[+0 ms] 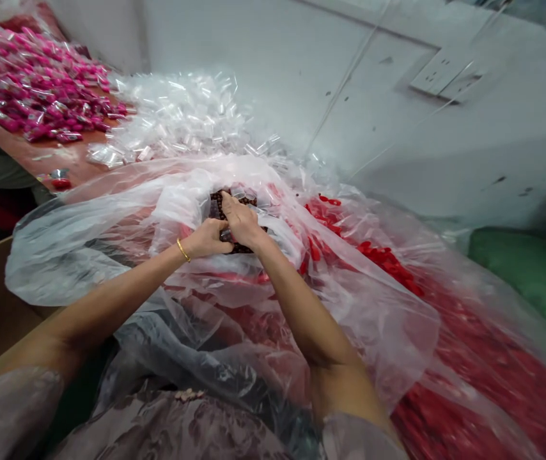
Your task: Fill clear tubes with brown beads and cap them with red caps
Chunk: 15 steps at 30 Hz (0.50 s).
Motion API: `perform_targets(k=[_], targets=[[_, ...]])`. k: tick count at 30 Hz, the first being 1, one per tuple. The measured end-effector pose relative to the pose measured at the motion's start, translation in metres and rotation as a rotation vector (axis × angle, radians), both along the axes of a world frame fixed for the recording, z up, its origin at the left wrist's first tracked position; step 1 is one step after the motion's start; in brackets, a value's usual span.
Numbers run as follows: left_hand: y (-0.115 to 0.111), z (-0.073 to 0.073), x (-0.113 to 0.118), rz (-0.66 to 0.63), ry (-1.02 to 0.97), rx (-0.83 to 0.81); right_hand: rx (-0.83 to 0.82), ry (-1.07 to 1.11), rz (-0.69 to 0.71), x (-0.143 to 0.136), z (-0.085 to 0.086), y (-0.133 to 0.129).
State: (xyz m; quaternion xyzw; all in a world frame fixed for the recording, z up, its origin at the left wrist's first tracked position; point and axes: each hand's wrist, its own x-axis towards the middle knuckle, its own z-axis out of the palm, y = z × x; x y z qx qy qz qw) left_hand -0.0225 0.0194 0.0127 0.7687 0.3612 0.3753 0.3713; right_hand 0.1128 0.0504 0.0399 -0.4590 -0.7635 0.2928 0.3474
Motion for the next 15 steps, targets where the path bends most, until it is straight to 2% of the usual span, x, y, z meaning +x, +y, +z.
perform_targets(k=[2,4,6,8,9,11,13,15], targets=[[0.000,-0.001,0.005,0.022,0.004,0.028,-0.009,0.122,-0.047,0.002,0.000,-0.002],[-0.003,0.000,0.009,0.047,-0.098,0.053,0.023,0.253,-0.130,0.006,-0.005,-0.010],[-0.010,0.002,0.008,0.089,-0.276,0.069,0.134,0.322,-0.279,0.014,-0.014,-0.023],[-0.022,0.006,-0.005,0.153,-0.414,0.054,0.277,0.298,-0.417,0.024,-0.026,-0.039],[-0.029,0.007,-0.019,0.204,-0.447,0.038,0.335,0.223,-0.431,0.029,-0.032,-0.045],[-0.050,0.009,-0.061,0.366,-0.451,0.020,0.385,-0.009,-0.332,0.038,-0.041,-0.054],[-0.078,0.006,-0.118,0.605,-0.389,0.065,0.387,-0.178,-0.299,0.044,-0.047,-0.055],[-0.114,-0.005,-0.184,0.864,-0.246,0.142,0.399,-0.286,-0.313,0.044,-0.050,-0.053]])
